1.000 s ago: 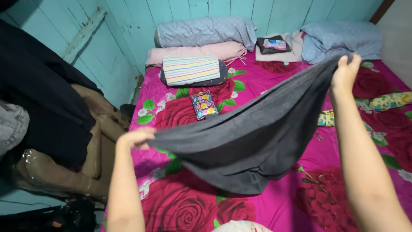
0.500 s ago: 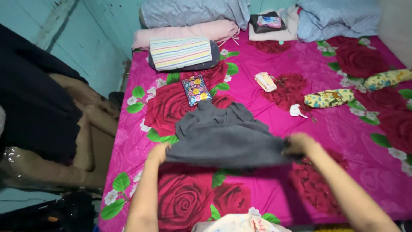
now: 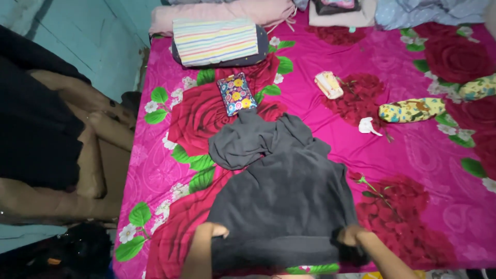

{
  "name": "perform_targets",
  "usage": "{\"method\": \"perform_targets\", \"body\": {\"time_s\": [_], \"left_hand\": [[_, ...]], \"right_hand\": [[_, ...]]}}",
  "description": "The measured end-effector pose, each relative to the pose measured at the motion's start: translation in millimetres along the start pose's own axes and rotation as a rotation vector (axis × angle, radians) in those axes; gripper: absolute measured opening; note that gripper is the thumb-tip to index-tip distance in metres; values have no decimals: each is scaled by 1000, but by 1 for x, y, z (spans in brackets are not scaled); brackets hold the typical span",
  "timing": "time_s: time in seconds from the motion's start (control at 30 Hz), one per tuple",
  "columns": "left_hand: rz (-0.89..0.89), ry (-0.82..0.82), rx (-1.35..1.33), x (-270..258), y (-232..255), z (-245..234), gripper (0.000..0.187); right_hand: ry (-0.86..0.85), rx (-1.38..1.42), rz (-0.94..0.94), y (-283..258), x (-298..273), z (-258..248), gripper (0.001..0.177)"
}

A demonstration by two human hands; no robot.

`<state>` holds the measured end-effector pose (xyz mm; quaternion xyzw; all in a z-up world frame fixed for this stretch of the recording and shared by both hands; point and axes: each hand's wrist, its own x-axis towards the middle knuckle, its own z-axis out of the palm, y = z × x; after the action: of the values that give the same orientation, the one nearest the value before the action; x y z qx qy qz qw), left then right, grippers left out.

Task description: The person folds a dark gray towel on a bed with a pink floral sheet. They then move to a small table and rearrange several items, including a cup, bottles, and a plastic bag.

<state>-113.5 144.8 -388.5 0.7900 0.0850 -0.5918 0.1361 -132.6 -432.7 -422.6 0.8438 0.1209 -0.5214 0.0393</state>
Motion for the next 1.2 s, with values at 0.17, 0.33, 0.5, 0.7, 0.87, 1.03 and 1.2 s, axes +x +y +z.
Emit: {"method": "perform_targets", "body": {"time_s": [0.17,0.33,0.5,0.7,0.87,1.03,1.2], "left_hand": [[82,589,-35,20,51,-43,52],[82,774,-66,74,80,-76,52],[70,776,-84,94,98,-73,71],[96,680,-155,83,132,-84,83],[345,387,-388,167,120,-77,79],[212,-50,-657,196,112,-60,84],[325,105,-1082,140,128,-59,89]], "right_hand": [[638,304,99,32,82,-30,48],[908,501,281,38,111,-83,59],[1101,900,155,44,150,-109,66],[688,1190,333,97,255,-111,98],[494,1535,141,98,189,-144,74],[295,1390,-261,56,82,-181,51],[809,1599,-96,98,129,-136,58]]}}
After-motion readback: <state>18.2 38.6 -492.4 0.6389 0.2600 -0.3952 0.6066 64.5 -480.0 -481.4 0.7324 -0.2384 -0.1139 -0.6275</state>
